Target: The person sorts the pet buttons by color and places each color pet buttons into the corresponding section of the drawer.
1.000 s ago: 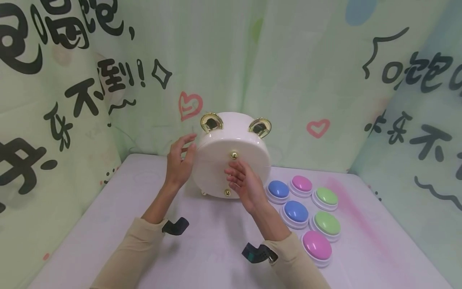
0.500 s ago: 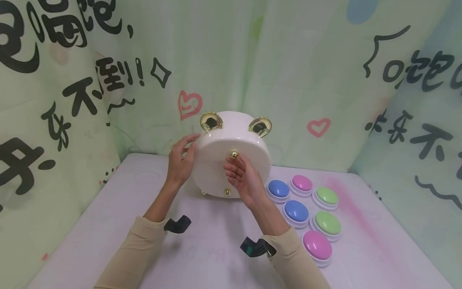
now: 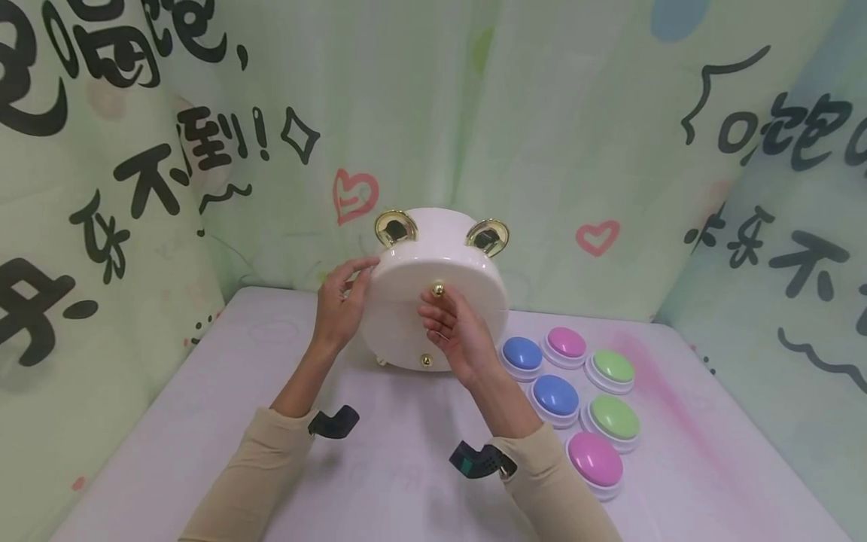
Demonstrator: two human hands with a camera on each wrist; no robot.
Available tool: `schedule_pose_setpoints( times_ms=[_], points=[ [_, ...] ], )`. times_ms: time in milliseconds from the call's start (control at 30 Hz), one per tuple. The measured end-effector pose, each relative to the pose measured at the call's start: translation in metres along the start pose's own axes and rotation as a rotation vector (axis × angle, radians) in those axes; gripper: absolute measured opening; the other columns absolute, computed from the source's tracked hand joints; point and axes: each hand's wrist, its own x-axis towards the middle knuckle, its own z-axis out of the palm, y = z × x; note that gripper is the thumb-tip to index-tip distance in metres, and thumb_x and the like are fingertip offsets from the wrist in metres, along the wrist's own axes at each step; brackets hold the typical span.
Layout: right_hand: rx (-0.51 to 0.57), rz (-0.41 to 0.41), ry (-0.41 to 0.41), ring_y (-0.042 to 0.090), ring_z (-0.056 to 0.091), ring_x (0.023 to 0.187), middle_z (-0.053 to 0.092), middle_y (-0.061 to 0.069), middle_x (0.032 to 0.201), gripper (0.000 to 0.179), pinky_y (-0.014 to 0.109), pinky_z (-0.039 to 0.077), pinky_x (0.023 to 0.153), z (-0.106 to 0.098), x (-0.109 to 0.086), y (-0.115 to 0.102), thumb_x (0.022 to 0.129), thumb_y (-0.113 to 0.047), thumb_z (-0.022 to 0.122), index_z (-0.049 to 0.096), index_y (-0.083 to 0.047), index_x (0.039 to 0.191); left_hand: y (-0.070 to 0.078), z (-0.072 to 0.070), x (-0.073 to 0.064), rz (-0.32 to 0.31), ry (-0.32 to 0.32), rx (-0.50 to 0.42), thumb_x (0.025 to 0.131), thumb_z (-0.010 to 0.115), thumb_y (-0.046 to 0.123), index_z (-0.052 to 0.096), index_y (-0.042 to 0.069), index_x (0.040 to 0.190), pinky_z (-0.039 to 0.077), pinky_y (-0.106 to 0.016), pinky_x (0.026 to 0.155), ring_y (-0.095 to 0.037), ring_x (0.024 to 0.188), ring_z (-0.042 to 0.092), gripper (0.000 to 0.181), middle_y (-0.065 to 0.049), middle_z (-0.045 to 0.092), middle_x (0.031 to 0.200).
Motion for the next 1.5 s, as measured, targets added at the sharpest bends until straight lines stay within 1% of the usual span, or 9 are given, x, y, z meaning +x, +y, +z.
schedule_pose_setpoints(
  times_ms=[300,467,600,867,1067,1133,1233,1500],
  points=[
    [0.009,-0.001,0.013,0.009,0.059,0.072,0.071,-0.003,0.079,0.031,0.021,0.048,0.069,-0.002,-0.001,0.0,0.103,-0.036,0.058,0.075,-0.01,0.103,-0.001,0.0,0.0,-0.033,-0.014,-0.035,0.104,0.055,0.013,0.073,0.006,0.123,0.051,-0.04,0.097,-0.02,0.122,0.059,0.027,-0.011,0.07,0.127],
    [0.013,0.007,0.008,0.008,0.058,0.071,0.069,-0.004,0.078,0.029,0.021,0.048,0.068,-0.002,-0.008,0.0,0.103,-0.035,0.058,0.073,-0.01,0.102,-0.003,-0.004,0.001,-0.054,-0.035,-0.014,0.104,0.052,0.015,0.074,0.01,0.124,0.048,-0.04,0.1,-0.019,0.12,0.059,0.03,-0.008,0.07,0.127],
    [0.014,0.028,0.006,0.008,0.057,0.071,0.068,-0.003,0.077,0.03,0.021,0.047,0.068,-0.002,-0.016,0.001,0.103,-0.035,0.057,0.073,-0.009,0.103,-0.006,-0.007,0.001,-0.065,-0.053,-0.022,0.105,0.05,0.014,0.074,0.01,0.126,0.046,-0.04,0.099,-0.02,0.115,0.059,0.031,-0.01,0.07,0.124],
    [0.029,0.051,-0.002,0.008,0.056,0.072,0.065,-0.002,0.078,0.031,0.02,0.047,0.068,-0.001,-0.032,0.002,0.103,-0.036,0.058,0.072,-0.008,0.106,-0.011,-0.009,0.002,-0.054,-0.074,-0.078,0.105,0.052,0.013,0.073,0.009,0.126,0.045,-0.033,0.097,-0.018,0.113,0.058,0.03,-0.011,0.07,0.124],
    [0.019,0.066,-0.007,0.008,0.056,0.075,0.065,-0.002,0.083,0.033,0.019,0.047,0.069,0.0,-0.045,0.001,0.104,-0.038,0.058,0.069,-0.008,0.113,-0.011,-0.011,0.003,-0.072,-0.11,-0.079,0.106,0.054,0.016,0.071,0.009,0.13,0.049,-0.023,0.092,-0.017,0.116,0.057,0.03,-0.01,0.068,0.129],
    [0.014,0.071,-0.003,0.009,0.057,0.075,0.065,-0.001,0.084,0.033,0.019,0.048,0.07,0.0,-0.049,0.002,0.103,-0.038,0.059,0.069,-0.009,0.114,-0.011,-0.012,0.004,-0.066,-0.121,-0.082,0.106,0.055,0.015,0.071,0.009,0.13,0.05,-0.022,0.091,-0.018,0.118,0.057,0.03,-0.01,0.067,0.13],
    [0.003,0.065,-0.003,0.008,0.057,0.075,0.067,0.0,0.088,0.033,0.018,0.048,0.069,0.0,-0.054,0.002,0.103,-0.038,0.059,0.067,-0.009,0.115,-0.012,-0.013,0.004,-0.042,-0.132,-0.098,0.105,0.058,0.014,0.071,0.007,0.13,0.051,-0.02,0.09,-0.019,0.119,0.058,0.029,-0.011,0.066,0.131],
    [0.013,0.072,-0.014,0.007,0.057,0.072,0.07,-0.001,0.092,0.029,0.018,0.047,0.067,0.0,-0.068,0.003,0.103,-0.036,0.06,0.068,-0.01,0.111,-0.012,-0.013,0.004,-0.007,-0.134,-0.104,0.104,0.059,0.011,0.07,0.004,0.129,0.053,-0.017,0.086,-0.02,0.118,0.059,0.029,-0.013,0.066,0.131]
  ],
)
